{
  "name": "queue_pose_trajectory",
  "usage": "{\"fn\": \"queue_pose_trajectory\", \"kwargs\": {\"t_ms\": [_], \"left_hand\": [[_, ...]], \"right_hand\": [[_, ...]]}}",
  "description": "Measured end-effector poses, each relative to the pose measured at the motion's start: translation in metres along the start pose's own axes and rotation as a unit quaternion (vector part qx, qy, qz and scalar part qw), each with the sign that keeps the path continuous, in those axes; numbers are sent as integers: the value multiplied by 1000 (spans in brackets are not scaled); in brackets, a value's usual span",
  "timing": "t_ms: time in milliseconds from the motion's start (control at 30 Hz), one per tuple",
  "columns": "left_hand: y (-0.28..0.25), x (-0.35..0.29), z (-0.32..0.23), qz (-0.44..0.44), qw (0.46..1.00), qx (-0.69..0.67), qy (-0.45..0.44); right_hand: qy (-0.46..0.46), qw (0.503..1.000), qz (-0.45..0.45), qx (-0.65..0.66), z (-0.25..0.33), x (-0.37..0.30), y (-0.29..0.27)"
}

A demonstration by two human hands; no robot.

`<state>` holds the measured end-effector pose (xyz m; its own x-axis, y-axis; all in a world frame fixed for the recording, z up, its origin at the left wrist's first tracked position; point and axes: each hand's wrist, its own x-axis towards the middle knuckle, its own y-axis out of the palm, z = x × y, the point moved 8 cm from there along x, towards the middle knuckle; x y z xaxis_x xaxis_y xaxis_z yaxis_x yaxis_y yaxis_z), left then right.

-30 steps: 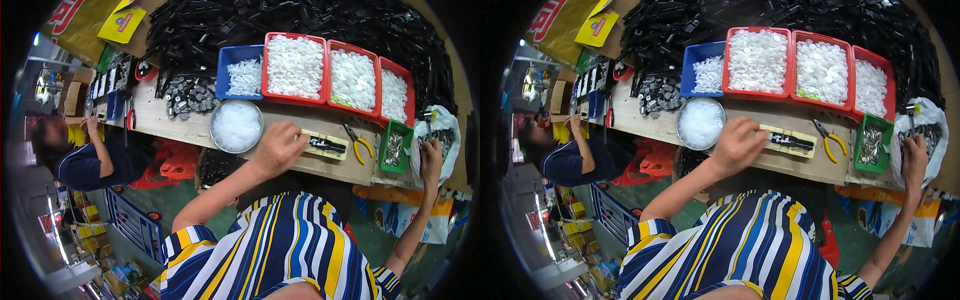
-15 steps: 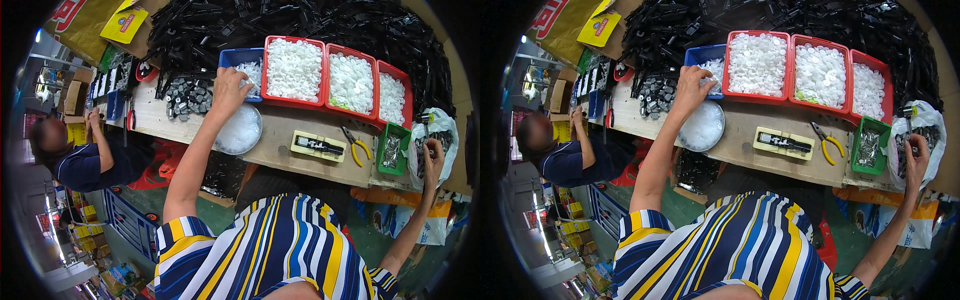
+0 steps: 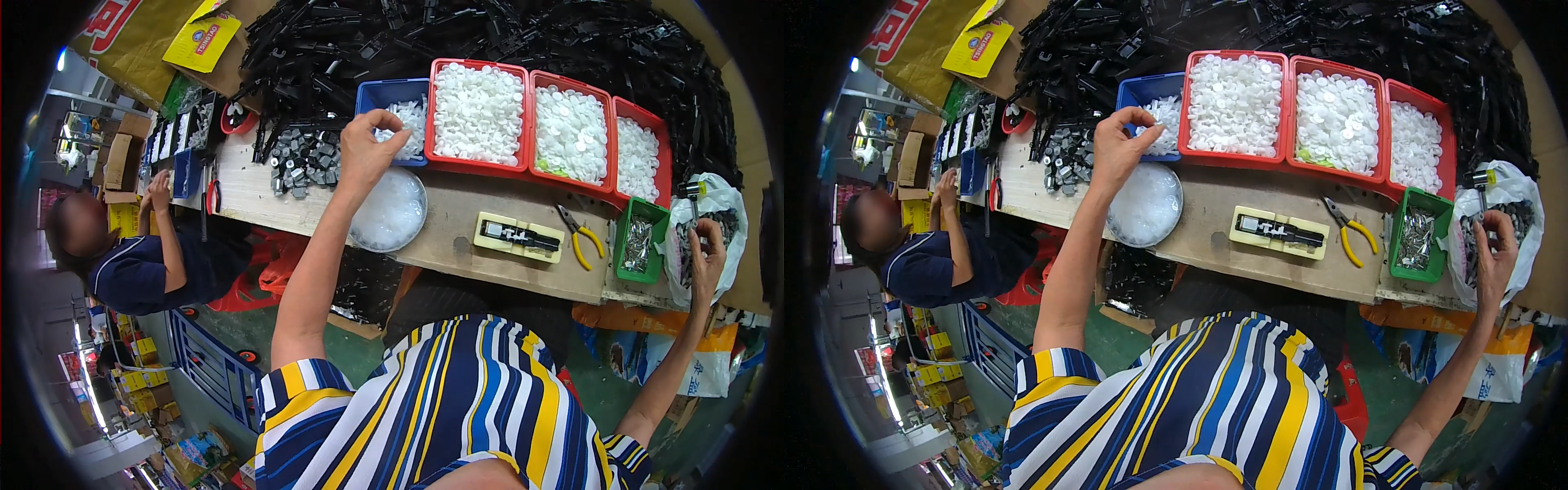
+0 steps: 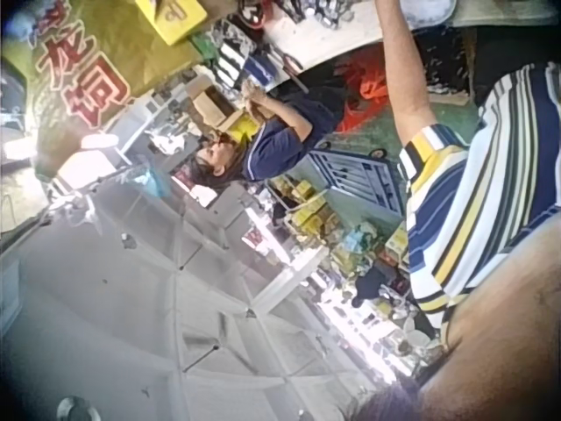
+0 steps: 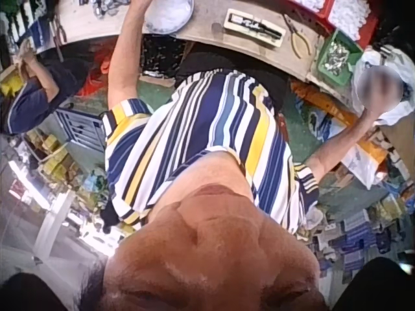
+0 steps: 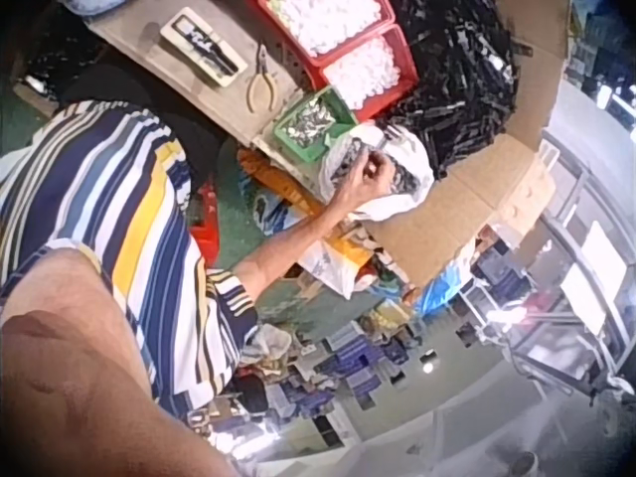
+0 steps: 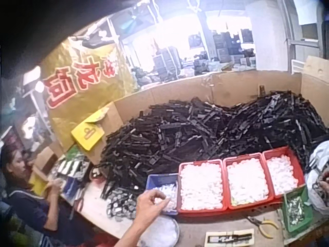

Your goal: The person assembles small lock mechanisms at a workbench. They pick up a black lock body, insert a white plastic component and a metal pin, and use pliers to secure the parts. The process is repeated for multiple units, with components organized in red and blue trays.

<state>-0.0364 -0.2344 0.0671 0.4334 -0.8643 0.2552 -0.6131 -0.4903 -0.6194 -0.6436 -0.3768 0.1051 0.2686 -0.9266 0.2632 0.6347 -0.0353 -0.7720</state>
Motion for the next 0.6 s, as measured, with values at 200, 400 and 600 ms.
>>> {"fn": "queue_pose_trajectory", "kwargs": {"t_ms": [200,400,600], "left_hand": [[-45,-22,-30,-33,999,30,7],[-56,-54,-25,-22,983,165,82],[-54,-60,-9,-19,992,118,43]], "right_hand": [[-47,998,-27,11,19,-5,0],[-56,998,-13,33,37,2,19],[-71,997,-18,38,69,2,21]]}}
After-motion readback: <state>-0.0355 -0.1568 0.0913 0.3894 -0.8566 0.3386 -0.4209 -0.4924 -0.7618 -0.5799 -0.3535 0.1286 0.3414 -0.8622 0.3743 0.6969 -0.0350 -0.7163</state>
